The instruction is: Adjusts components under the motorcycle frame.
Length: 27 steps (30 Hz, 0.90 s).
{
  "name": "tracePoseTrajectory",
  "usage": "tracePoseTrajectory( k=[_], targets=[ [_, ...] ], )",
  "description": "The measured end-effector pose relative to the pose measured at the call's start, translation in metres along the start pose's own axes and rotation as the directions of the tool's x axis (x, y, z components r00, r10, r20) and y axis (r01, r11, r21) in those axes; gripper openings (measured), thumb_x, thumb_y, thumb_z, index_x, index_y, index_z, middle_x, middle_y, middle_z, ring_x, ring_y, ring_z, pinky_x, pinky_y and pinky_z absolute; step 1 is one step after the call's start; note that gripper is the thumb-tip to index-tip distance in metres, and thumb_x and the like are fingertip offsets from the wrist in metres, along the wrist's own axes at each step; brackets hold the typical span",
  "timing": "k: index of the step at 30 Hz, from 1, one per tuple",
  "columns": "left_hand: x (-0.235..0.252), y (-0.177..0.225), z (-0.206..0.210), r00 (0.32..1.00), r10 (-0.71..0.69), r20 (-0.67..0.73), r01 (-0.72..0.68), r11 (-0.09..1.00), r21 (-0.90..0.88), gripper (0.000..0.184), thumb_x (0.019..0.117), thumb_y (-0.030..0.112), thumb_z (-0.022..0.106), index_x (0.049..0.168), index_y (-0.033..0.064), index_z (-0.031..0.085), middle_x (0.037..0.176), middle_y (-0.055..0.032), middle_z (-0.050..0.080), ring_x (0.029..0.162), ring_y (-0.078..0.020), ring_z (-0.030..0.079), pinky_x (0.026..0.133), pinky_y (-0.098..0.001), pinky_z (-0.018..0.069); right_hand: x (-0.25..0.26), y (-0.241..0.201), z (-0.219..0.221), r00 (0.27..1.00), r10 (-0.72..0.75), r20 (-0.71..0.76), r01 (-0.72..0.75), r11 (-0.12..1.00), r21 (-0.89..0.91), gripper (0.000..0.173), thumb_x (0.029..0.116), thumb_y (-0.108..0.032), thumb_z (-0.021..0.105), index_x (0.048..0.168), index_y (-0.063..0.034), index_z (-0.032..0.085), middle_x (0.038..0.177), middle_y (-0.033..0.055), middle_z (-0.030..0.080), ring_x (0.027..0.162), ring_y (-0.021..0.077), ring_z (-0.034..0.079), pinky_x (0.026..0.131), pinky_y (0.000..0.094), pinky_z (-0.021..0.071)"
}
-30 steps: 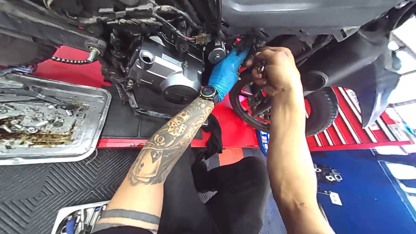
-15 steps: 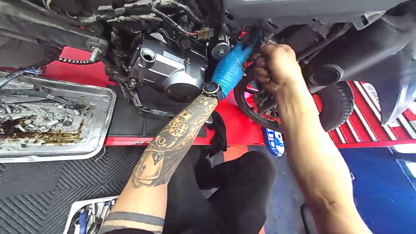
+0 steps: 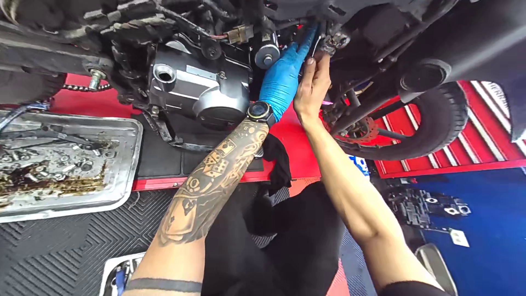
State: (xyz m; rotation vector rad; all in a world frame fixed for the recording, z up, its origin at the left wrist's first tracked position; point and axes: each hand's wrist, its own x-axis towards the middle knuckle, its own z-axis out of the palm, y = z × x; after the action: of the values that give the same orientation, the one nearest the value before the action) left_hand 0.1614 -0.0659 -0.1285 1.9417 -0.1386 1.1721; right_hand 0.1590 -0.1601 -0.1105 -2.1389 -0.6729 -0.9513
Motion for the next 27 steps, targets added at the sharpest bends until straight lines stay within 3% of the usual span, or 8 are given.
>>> tracePoseTrajectory(
  k=[3,5,7,10,13,19,24,27],
  targets=[
    [-0.001,-0.001,0.000,0.998,-0.039,0.043,0.039,0.999,0.013,0.054,0.0981,0.013,0.057,0.152,0.0146,0.054,0.128,-0.0132,0.070,0.117,-0.0236,0.067,0.104,-0.0352,0.0497,-0.005,-0.024,-0.026,0.994,0.015,0.108,0.000,0.991,-0.137,0.032,0.1068,-0.016,0.046,0.131,-0.0007,0.059,0.067,-0.0015,0.058,0.052,0.0083,0.052,0.052,0.0307,0.0475],
    [0.000,0.000,-0.001,0.998,-0.042,0.053,0.042,0.999,0.001,0.054,0.0980,0.005,0.052,0.151,0.0128,0.054,0.124,-0.0142,0.071,0.113,-0.0255,0.068,0.102,-0.0374,0.0519,0.004,-0.043,-0.049,0.981,0.065,0.182,-0.025,0.977,-0.214,0.034,0.1072,-0.019,0.044,0.133,-0.0039,0.062,0.072,0.0004,0.063,0.056,0.0099,0.057,0.056,0.0326,0.0508],
    [0.000,0.003,-0.005,0.997,-0.057,0.052,0.058,0.998,-0.007,0.057,0.0955,-0.002,0.049,0.150,0.0138,0.056,0.121,-0.0156,0.071,0.111,-0.0275,0.069,0.099,-0.0388,0.0536,0.026,-0.057,-0.068,0.933,0.201,0.298,-0.135,0.965,-0.227,0.034,0.1077,-0.023,0.041,0.123,-0.0071,0.068,0.080,0.0023,0.066,0.066,0.0113,0.061,0.064,0.0359,0.0526],
    [0.006,0.021,-0.026,0.971,-0.134,0.199,0.138,0.990,-0.008,0.067,0.0943,-0.007,0.048,0.156,0.0198,0.048,0.130,-0.0156,0.068,0.121,-0.0279,0.065,0.105,-0.0371,0.0504,0.057,-0.069,-0.080,0.822,0.351,0.448,-0.316,0.936,-0.153,0.029,0.1055,-0.023,0.042,0.096,-0.0115,0.067,0.061,-0.0040,0.051,0.046,0.0087,0.048,0.044,0.0308,0.0446],
    [0.006,0.023,-0.027,0.971,-0.137,0.198,0.144,0.989,-0.023,0.071,0.0910,-0.009,0.050,0.154,0.0236,0.051,0.132,-0.0143,0.067,0.121,-0.0269,0.065,0.104,-0.0363,0.0514,0.071,-0.081,-0.081,0.706,0.483,0.518,-0.496,0.859,-0.124,0.032,0.1032,-0.021,0.040,0.075,-0.0180,0.055,0.052,-0.0072,0.047,0.038,0.0059,0.040,0.037,0.0238,0.0336],
    [0.005,0.021,-0.027,0.962,-0.141,0.235,0.137,0.990,0.032,0.071,0.0914,-0.008,0.050,0.154,0.0270,0.051,0.133,-0.0135,0.066,0.122,-0.0268,0.065,0.103,-0.0374,0.0522,0.082,-0.091,-0.080,0.586,0.620,0.521,-0.682,0.725,-0.097,0.034,0.1030,-0.025,0.038,0.071,-0.0194,0.048,0.053,-0.0052,0.047,0.037,0.0051,0.035,0.037,0.0201,0.0279],
    [0.006,0.022,-0.029,0.959,-0.129,0.253,0.131,0.991,0.009,0.075,0.0898,-0.010,0.050,0.155,0.0269,0.049,0.133,-0.0137,0.066,0.122,-0.0267,0.064,0.103,-0.0366,0.0510,0.093,-0.103,-0.082,0.409,0.685,0.603,-0.848,0.529,-0.026,0.031,0.1042,-0.022,0.034,0.079,-0.0181,0.051,0.059,-0.0061,0.049,0.039,0.0013,0.031,0.037,0.0158,0.0243],
    [0.006,0.022,-0.029,0.954,-0.129,0.270,0.123,0.992,0.039,0.075,0.0898,-0.010,0.051,0.155,0.0268,0.049,0.137,-0.0128,0.064,0.124,-0.0256,0.063,0.105,-0.0352,0.0507,0.086,-0.094,-0.077,0.499,0.627,0.599,-0.745,0.663,-0.074,0.031,0.1059,-0.021,0.034,0.078,-0.0188,0.049,0.057,-0.0076,0.047,0.039,0.0024,0.033,0.037,0.0179,0.0282]
  ],
)
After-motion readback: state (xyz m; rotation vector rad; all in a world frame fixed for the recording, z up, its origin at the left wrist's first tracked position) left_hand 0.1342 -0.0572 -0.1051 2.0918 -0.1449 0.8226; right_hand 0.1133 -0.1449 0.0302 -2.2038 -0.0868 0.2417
